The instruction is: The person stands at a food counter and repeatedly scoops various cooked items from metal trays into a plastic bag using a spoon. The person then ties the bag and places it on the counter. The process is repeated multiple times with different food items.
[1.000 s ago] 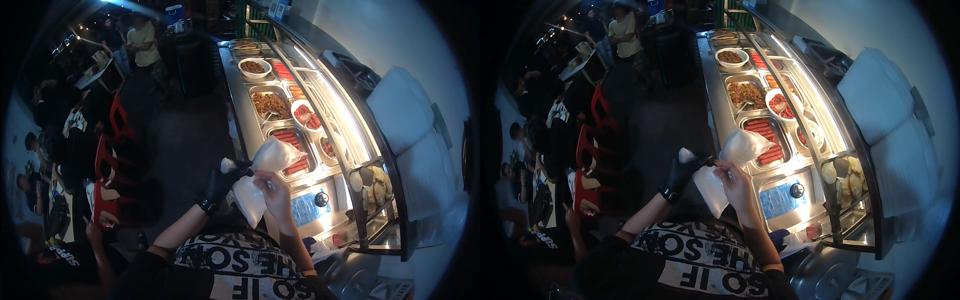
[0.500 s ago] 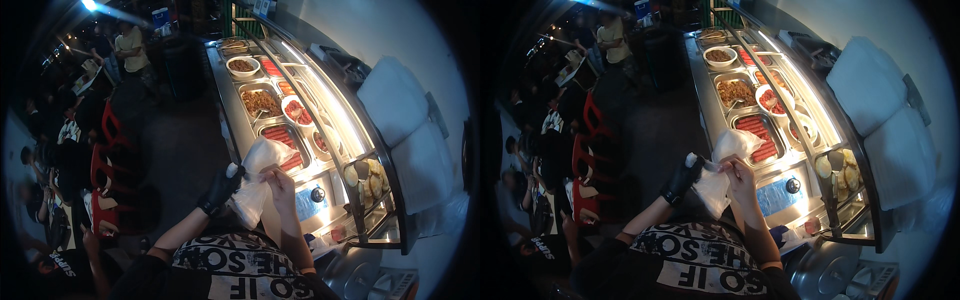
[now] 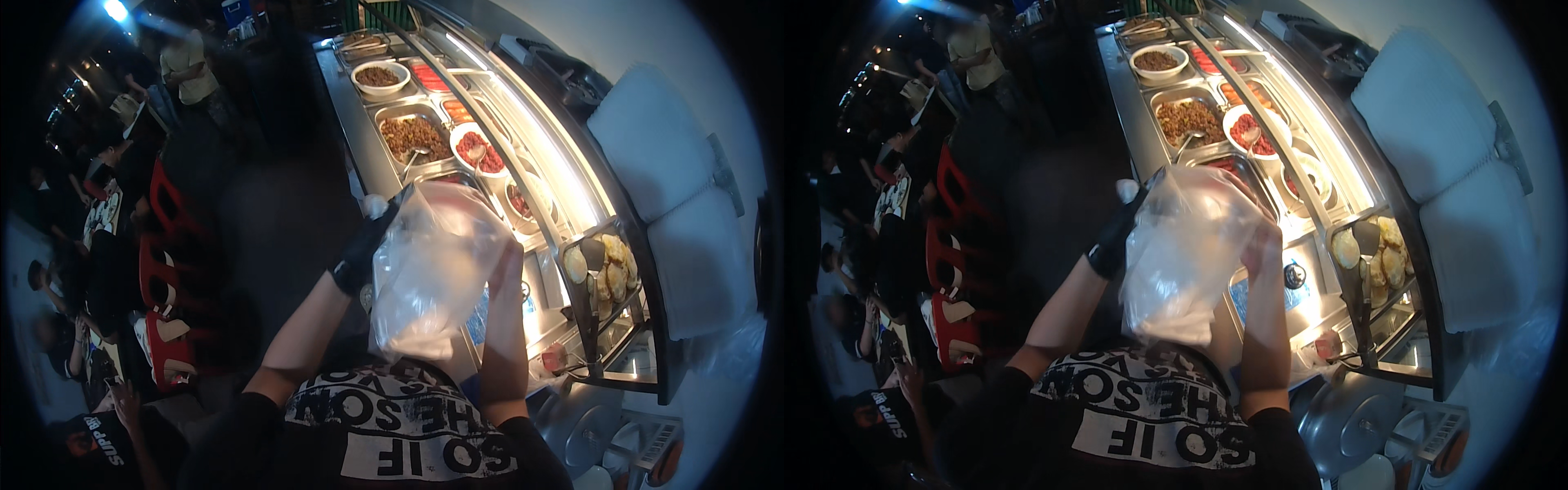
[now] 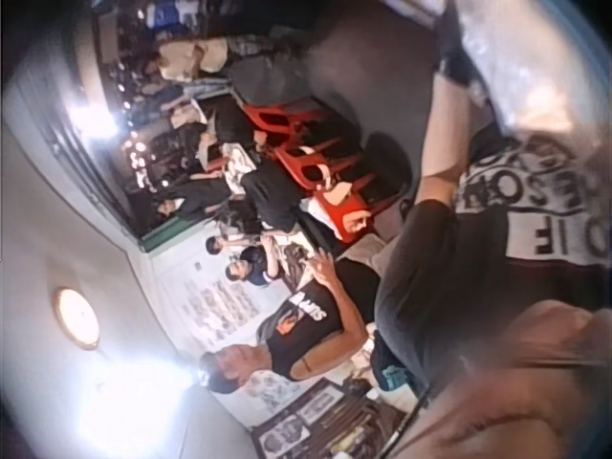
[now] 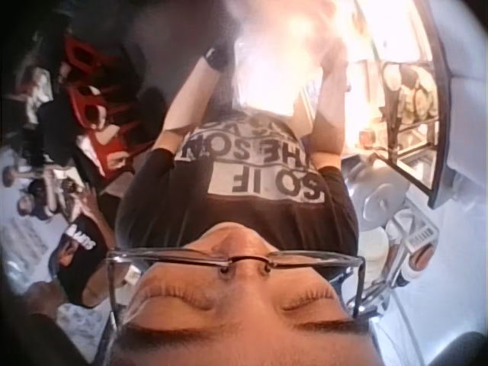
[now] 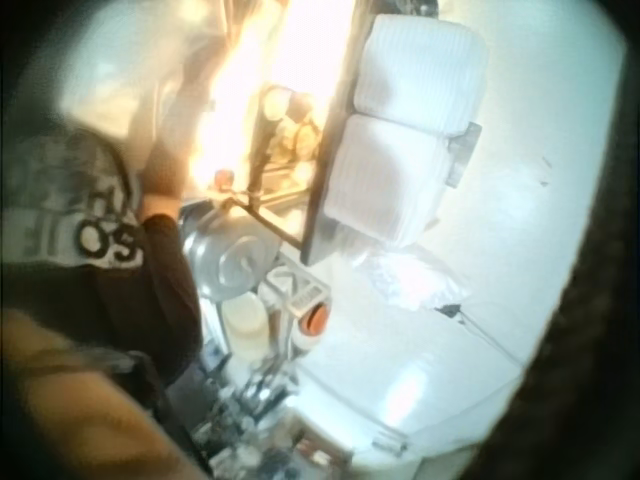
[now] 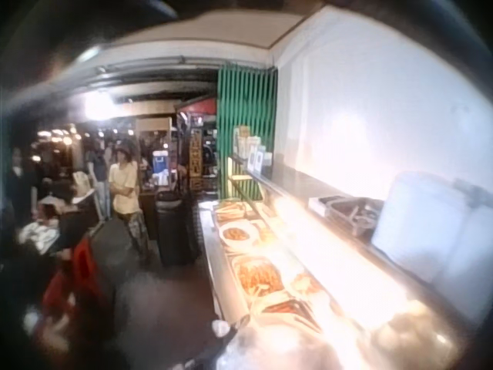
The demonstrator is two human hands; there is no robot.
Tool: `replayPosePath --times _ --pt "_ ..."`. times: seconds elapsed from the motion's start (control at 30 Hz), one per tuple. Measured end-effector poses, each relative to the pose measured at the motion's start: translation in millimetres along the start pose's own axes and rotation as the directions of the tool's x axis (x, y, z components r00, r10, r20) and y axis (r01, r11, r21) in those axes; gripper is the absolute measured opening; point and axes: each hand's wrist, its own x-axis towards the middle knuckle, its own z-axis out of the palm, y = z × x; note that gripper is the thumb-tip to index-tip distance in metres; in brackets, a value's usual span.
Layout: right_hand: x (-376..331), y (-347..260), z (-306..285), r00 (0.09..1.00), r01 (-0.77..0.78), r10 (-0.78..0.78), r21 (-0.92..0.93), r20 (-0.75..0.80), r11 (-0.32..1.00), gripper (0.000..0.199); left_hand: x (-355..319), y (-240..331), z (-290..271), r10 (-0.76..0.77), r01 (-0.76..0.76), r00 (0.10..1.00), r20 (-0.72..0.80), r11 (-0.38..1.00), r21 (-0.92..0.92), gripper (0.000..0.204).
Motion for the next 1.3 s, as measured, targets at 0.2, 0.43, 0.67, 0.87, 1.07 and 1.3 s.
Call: replayPosePath --times 0.2,0.43,0.67,0.87,1.07,1.3 --pt "21 31 -66 0.904 -0.302 0.255 -0.091 -0.343 0.949 0.067 22 -41 -73 0.014 0.024 0.992 -0.124 0.955 0.296 0.032" --pt "25 97 -111 0.926 -0.248 0.279 0.149 -0.254 0.957 0.054 14 -92 -115 -0.053 0.220 0.873 -0.485 0.930 0.294 0.037" --pt "-18 113 -118 0.541 -0.201 -0.470 -0.649 -0.698 0.733 0.027 -15 -133 -231 0.226 0.288 0.639 -0.735 0.816 0.502 0.027" --pt "-24 100 89 0.924 0.053 -0.370 -0.921 -0.102 0.385 0.029 -71 9 6 0.170 -0.029 0.917 -0.362 0.930 0.366 0.030" --pt "-7 106 126 0.974 0.029 -0.193 -0.782 -0.118 0.623 0.044 -84 37 32 0.370 -0.343 0.928 -0.037 0.890 0.302 0.053" --pt "7 84 146 0.947 0.197 -0.301 -0.943 0.112 0.269 0.037 -112 41 70 0.440 -0.176 0.748 -0.497 0.854 0.490 0.028"
